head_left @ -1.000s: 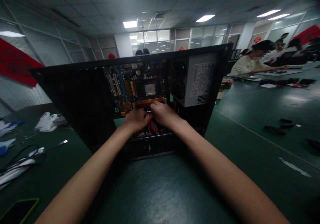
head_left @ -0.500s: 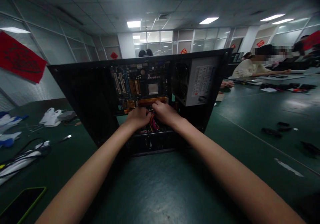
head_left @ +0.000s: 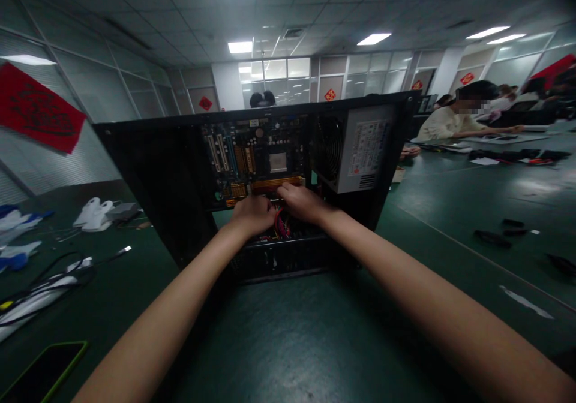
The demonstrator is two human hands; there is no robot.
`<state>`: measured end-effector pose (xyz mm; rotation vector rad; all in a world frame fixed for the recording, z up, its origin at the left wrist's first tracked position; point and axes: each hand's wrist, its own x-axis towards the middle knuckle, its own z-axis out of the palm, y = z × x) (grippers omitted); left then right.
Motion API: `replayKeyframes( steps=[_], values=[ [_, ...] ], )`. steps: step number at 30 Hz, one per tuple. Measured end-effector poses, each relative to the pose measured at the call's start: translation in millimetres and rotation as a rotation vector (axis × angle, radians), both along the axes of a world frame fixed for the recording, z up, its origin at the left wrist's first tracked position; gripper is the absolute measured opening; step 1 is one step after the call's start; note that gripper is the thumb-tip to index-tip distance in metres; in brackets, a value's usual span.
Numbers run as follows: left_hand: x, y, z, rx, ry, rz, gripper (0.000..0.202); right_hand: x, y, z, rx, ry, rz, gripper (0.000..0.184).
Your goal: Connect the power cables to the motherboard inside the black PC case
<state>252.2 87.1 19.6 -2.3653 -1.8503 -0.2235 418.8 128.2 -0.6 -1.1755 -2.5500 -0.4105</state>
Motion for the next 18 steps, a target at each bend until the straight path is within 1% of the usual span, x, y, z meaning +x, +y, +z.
replayKeyframes(
  steps=[7,13,18],
  values=[
    [2,4,-4.1,0.036,0.021,-0.026,0.043,-3,-3,0.0,0.003,-0.049,-0.069,0.026],
    [3,6,-3.8,0.047,-0.011,0.009,0.046,-3,-7,2.8,-0.008,-0.044,-0.116,0.024],
    [-2,12,-7.3,0.062,-0.039,0.039,0.048,-3,-12,6.4,-0.005,-0.051,-0.128,0.024]
  ],
)
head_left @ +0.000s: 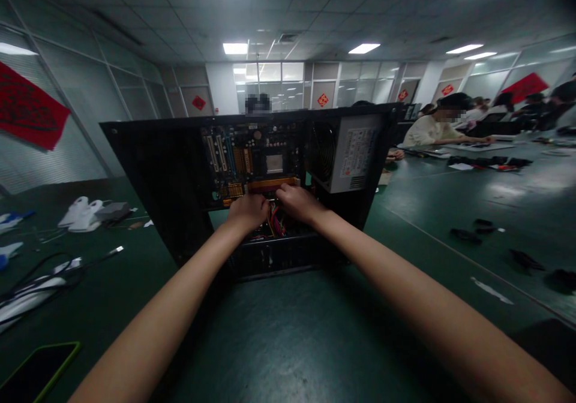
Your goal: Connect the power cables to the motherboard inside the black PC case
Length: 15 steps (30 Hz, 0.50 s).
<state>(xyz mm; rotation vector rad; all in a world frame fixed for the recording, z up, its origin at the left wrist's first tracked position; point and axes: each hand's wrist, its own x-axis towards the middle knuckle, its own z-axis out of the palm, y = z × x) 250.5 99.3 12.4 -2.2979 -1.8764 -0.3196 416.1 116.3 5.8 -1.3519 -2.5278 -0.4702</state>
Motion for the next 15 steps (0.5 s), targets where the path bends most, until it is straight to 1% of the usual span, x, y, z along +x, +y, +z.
replayKeyframes(
  steps=[3,6,9,11,15],
  values=[
    [-3,3,-2.7,-0.004,0.007,0.001,0.048,2,-3,-0.5,-0.019,0.046,-0.015,0.023],
    [-5,5,-4.5,0.013,0.015,-0.015,0.048,7,-4,-3.3,-0.048,0.151,-0.011,0.022],
    [-5,4,-3.8,0.015,0.014,-0.029,0.047,11,-4,-5.4,-0.112,0.287,-0.068,0.022],
    [-4,2,-1.9,0.002,0.015,-0.032,0.047,13,-2,-5.6,-0.143,0.342,-0.103,0.023],
    [-1,-1,2.4,-0.031,0.021,-0.016,0.047,12,-1,-5.3,-0.150,0.314,-0.119,0.025]
  ],
)
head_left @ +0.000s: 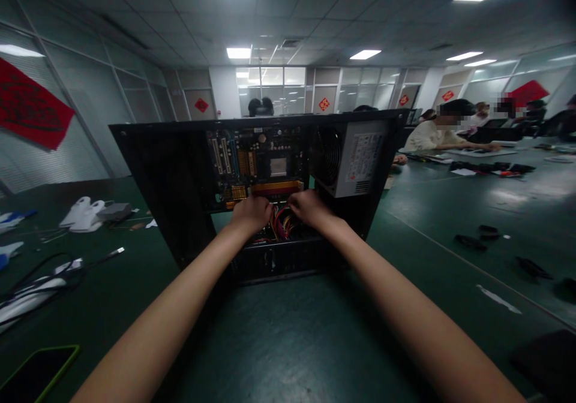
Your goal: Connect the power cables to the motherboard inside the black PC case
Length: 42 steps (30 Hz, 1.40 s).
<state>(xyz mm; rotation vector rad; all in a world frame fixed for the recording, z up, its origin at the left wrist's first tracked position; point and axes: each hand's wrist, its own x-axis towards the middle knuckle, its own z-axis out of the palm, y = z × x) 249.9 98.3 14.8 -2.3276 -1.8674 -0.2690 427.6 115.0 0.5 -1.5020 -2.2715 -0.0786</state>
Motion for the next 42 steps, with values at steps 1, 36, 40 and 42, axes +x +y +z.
replayKeyframes(
  steps=[1,36,40,42],
  values=[
    [0.6,-0.4,0.6,-0.005,-0.003,0.003,0.047,-0.5,0.0,0.0,-0.003,-0.013,-0.006,0.026],
    [3.4,1.1,1.4,-0.002,-0.004,0.000,0.047,-2.2,6.1,-3.4,-0.018,-0.033,-0.021,0.024],
    [3.7,1.9,1.5,-0.011,0.003,0.001,0.047,-1.0,7.7,-4.3,-0.011,-0.026,-0.028,0.023],
    [3.6,2.4,1.3,0.000,0.003,-0.002,0.047,-0.5,9.0,-5.4,-0.001,-0.026,-0.023,0.023]
  ],
)
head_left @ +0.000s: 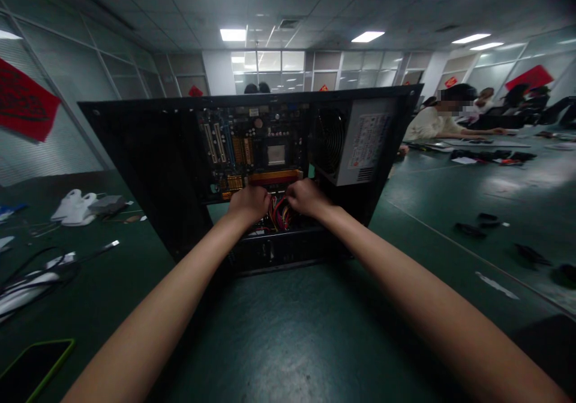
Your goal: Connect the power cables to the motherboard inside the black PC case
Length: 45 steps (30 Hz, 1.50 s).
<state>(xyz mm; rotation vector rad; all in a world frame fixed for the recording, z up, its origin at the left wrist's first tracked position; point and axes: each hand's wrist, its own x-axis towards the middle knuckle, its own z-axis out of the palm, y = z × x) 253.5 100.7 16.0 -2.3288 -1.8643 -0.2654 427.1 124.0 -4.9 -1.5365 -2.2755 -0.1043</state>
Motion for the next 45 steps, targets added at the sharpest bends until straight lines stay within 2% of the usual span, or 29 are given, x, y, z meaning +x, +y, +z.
replayKeyframes(
  steps=[11,20,25,45],
  values=[
    [0,0,-0.2,0.015,0.011,0.016,0.047,0,-1,0.9,0.027,-0.053,-0.007,0.025],
    [-5,4,-7.3,-0.080,-0.024,0.006,0.040,1,-2,-1.8,0.014,0.017,0.013,0.025],
    [-5,8,-10.6,-0.079,-0.022,-0.010,0.039,1,-2,-1.6,-0.004,0.049,0.021,0.024],
    [1,8,-10.5,-0.090,-0.077,0.046,0.042,5,7,-6.8,0.013,0.031,0.023,0.024]
  ],
)
